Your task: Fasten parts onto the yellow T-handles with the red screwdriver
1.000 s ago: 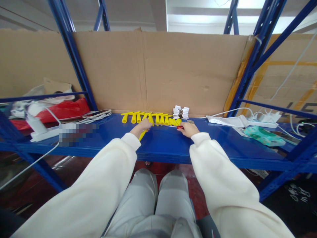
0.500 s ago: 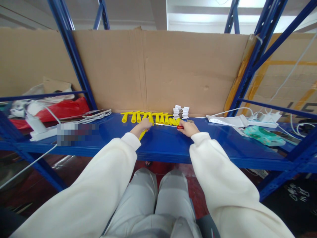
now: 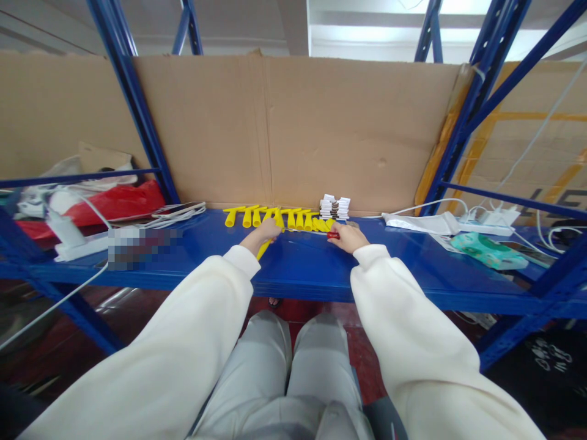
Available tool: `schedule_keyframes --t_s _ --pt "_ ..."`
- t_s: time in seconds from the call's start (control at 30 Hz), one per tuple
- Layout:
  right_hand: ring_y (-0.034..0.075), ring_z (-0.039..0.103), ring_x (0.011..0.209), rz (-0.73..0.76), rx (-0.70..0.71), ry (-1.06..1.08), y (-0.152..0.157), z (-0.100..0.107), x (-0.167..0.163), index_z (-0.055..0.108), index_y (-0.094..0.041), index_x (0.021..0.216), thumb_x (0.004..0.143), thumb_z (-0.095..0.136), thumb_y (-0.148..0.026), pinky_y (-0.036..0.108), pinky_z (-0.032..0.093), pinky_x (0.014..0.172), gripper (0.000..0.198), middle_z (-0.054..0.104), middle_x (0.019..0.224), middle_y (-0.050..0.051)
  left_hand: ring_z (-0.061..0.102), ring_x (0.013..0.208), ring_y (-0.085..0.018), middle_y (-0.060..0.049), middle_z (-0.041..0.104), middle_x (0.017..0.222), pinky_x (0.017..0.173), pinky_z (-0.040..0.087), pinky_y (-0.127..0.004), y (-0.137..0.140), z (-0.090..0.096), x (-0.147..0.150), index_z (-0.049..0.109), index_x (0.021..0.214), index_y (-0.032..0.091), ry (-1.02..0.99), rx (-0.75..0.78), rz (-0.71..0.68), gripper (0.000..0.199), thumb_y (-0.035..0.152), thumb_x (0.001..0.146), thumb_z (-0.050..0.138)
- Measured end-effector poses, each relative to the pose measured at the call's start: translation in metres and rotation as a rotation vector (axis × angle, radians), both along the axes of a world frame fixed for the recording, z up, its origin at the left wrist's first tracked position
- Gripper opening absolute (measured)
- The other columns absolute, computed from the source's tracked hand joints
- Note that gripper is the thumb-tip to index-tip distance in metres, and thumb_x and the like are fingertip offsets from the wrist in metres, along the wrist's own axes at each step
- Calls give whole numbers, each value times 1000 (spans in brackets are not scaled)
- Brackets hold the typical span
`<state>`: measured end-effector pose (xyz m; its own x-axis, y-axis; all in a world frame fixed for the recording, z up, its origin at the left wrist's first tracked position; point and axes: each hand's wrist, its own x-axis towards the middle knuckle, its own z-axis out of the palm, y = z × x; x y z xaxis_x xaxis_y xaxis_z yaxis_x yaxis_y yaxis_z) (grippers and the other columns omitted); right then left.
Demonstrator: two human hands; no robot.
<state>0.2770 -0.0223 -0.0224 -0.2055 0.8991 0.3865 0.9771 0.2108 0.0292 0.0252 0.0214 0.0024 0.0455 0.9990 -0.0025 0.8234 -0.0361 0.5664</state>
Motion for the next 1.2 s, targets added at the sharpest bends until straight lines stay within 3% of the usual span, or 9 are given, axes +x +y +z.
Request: schedule_keyframes --t_s 0.53,0.77,1.2 --pt "26 72 94 6 -43 -24 0 0 -1 70 -22 100 95 60 -33 31 49 76 16 77 100 10 74 73 -21 -20 78 93 61 48 -25 6 -3 0 71 115 1 20 21 19 33 4 89 51" --pt "25 70 93 20 -42 21 2 -1 1 65 -22 104 91 66 -31 30 48 74 17 76 100 10 76 78 -22 -23 77 97 64 49 -25 7 -3 1 68 120 -2 34 14 -1 35 4 91 50" --pt "24 70 91 20 -70 -40 -3 2 -3 69 -23 98 97 56 -34 30 47 74 17 77 99 9 77 84 -25 -25 76 103 65 52 -26 3 -1 1 68 116 -1 9 20 0 31 2 89 52"
